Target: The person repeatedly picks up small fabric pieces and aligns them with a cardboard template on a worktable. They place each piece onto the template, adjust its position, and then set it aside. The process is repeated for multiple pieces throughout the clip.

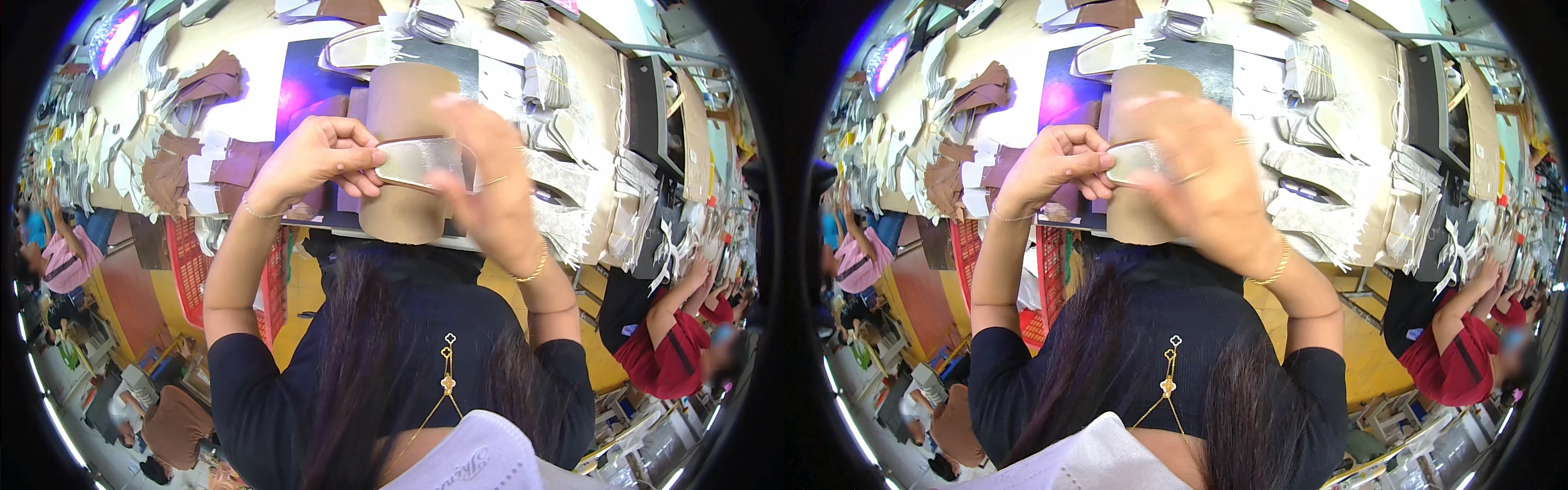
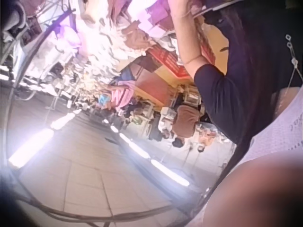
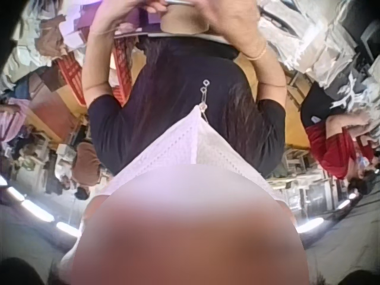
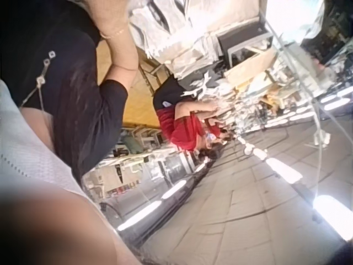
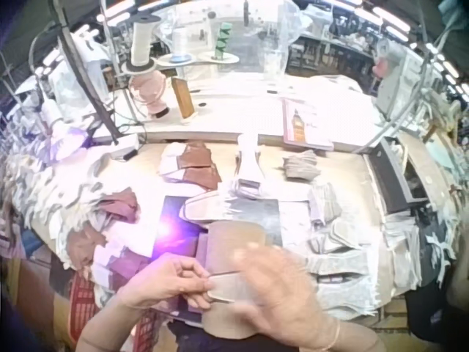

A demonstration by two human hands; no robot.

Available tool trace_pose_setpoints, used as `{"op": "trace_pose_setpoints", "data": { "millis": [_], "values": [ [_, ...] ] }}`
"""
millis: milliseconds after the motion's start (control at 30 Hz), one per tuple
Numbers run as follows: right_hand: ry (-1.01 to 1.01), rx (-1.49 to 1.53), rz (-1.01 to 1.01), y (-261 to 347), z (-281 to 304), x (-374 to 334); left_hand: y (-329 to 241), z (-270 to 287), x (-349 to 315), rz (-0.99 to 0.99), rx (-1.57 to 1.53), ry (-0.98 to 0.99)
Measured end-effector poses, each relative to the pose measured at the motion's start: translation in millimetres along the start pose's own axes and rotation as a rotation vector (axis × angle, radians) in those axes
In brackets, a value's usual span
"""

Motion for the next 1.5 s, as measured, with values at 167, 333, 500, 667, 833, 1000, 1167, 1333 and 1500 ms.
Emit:
{"op": "trace_pose_setpoints", "data": {
  "millis": [167,333,500,667,833,1000,1167,1333,1500],
  "values": [
    [0.251,-0.028,0.22,19.0,-46.5,-2.4,0.3,4.9,5.7,-0.122,0.04,0.026],
    [0.098,0.23,0.001,-5.1,-59.0,-34.2,2.1,4.9,6.7,0.042,-0.124,0.076],
    [0.043,0.549,-0.333,-8.8,-65.6,-70.4,-1.0,4.1,9.5,0.047,-0.11,0.104],
    [0.138,0.404,-0.406,-37.1,-30.1,-97.9,-21.2,35.0,17.8,-0.202,-0.165,0.048],
    [-0.167,-0.107,-0.51,-124.9,30.4,-103.7,-54.5,98.1,56.4,-0.431,-0.064,-0.205],
    [-0.118,-0.51,-0.541,-199.8,52.7,-108.8,-42.7,121.4,69.4,-0.341,0.196,-0.375],
    [0.029,-0.482,-0.557,-226.0,53.2,-109.4,-7.3,124.4,21.5,-0.332,0.337,-0.463],
    [-0.018,-0.67,-0.431,-200.0,56.0,-100.6,40.5,106.5,-39.8,-0.333,0.804,-0.541],
    [0.089,-0.626,-0.574,-189.4,55.8,-95.8,66.4,80.0,-56.3,-0.313,0.881,-0.633]
  ]
}}
Point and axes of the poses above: each hand's wrist, its own x-axis towards the middle knuckle, its own z-axis out of the back of the hand, y = z × x, the point moved 3 cm from there along x, towards the middle knuckle, and after that the axes turned 7 degrees about -x, right-handed, at the moved point
